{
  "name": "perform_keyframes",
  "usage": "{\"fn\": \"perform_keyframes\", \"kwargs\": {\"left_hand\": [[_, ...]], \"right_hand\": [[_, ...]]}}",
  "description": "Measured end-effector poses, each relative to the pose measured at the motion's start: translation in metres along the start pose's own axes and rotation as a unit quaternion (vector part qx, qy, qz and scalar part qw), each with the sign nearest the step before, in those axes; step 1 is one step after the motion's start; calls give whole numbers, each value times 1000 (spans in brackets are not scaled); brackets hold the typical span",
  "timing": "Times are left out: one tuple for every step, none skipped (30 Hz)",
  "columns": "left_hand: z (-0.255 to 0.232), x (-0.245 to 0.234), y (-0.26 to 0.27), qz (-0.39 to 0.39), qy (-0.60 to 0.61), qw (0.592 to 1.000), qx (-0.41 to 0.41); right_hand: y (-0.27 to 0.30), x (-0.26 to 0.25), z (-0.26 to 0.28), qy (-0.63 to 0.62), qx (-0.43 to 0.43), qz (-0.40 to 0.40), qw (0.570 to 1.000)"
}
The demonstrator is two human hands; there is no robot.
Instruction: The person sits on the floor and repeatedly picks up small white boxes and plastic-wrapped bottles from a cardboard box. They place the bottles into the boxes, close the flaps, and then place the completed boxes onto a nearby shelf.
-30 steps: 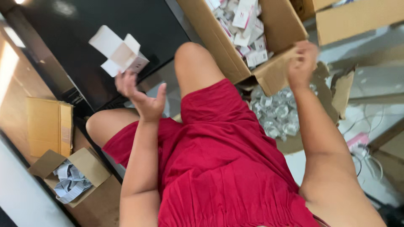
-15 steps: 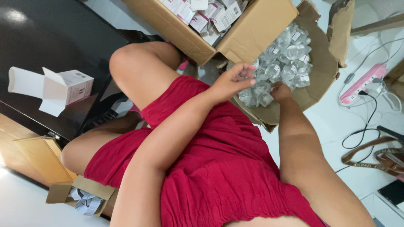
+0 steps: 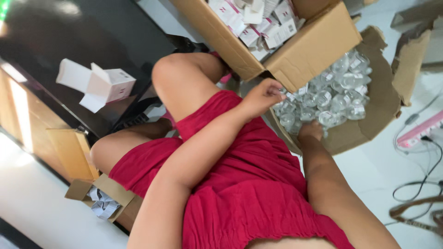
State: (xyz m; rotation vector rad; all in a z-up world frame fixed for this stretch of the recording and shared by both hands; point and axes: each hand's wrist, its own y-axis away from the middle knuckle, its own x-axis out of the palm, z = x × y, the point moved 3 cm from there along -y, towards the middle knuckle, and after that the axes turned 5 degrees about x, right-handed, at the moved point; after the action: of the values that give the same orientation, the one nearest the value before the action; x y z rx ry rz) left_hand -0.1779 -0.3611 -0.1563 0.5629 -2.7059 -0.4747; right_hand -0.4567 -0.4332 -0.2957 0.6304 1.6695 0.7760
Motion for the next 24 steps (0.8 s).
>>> {"fn": "perform_keyframes", "kwargs": {"left_hand": [[3, 2, 4, -5, -14, 1000, 8], [0, 2, -1, -12, -28, 999, 25], [-4, 1, -2, -10, -12, 999, 47], [-8, 2, 0, -10, 7, 998, 68], [-13, 3, 1, -10, 25, 996, 89], [-19, 5, 5, -23, 50, 993, 107], [-27, 8, 8, -35, 75, 989, 125], [-38, 4, 14, -46, 96, 984, 144], [-50, -1, 25, -32, 105, 981, 163], [-63, -7, 40, -18, 113, 977, 181], [-77, -16, 56, -5, 120, 973, 199], [-90, -30, 76, -6, 143, 969, 200], [-104, -46, 98, -6, 166, 965, 201], [-118, -62, 120, -5, 189, 962, 199], [-134, -79, 138, -48, 154, 962, 221], [-149, -93, 159, -92, 119, 959, 240], [-163, -106, 178, -137, 84, 953, 257], [-175, -117, 194, -177, 44, 948, 262], [-187, -130, 208, -216, 5, 939, 266], [-195, -139, 222, -252, -32, 930, 266], [-204, -150, 237, -290, -112, 905, 289], [-211, -163, 251, -327, -192, 872, 311], [-216, -174, 265, -360, -270, 830, 329], [-220, -186, 277, -403, -325, 790, 328]], "right_hand": [[2, -5, -1, -22, -3, 0, 1000], [-4, -20, 5, -34, -14, 0, 999], [-8, -35, 12, -51, -24, 23, 998], [-12, -52, 15, -61, -34, 48, 996], [-16, -69, 19, -71, -44, 73, 994], [-16, -83, 24, -80, -52, 101, 990], [-23, -119, 29, -55, -121, -1, 991], [-27, -156, 30, -70, -123, -86, 986], [-30, -186, 31, -118, -109, -51, 986], [-30, -224, 30, -72, -72, -92, 991], [-18, -264, 34, -70, -172, -237, 954], [-3, -294, 47, -169, -244, -318, 900], [13, -318, 63, -205, -284, -335, 875], [35, -338, 78, -241, -322, -348, 847], [60, -346, 105, -310, -399, -321, 801], [90, -349, 133, -375, -470, -284, 746], [120, -351, 162, -435, -536, -241, 682], [150, -344, 193, -458, -554, -171, 674], [180, -330, 231, -477, -570, -100, 662], [212, -315, 266, -462, -610, -50, 642], [241, -299, 303, -442, -638, 16, 631], [269, -284, 334, -411, -655, 69, 630], [294, -269, 366, -374, -652, 67, 657], [324, -257, 395, -375, -718, 54, 584]]}}
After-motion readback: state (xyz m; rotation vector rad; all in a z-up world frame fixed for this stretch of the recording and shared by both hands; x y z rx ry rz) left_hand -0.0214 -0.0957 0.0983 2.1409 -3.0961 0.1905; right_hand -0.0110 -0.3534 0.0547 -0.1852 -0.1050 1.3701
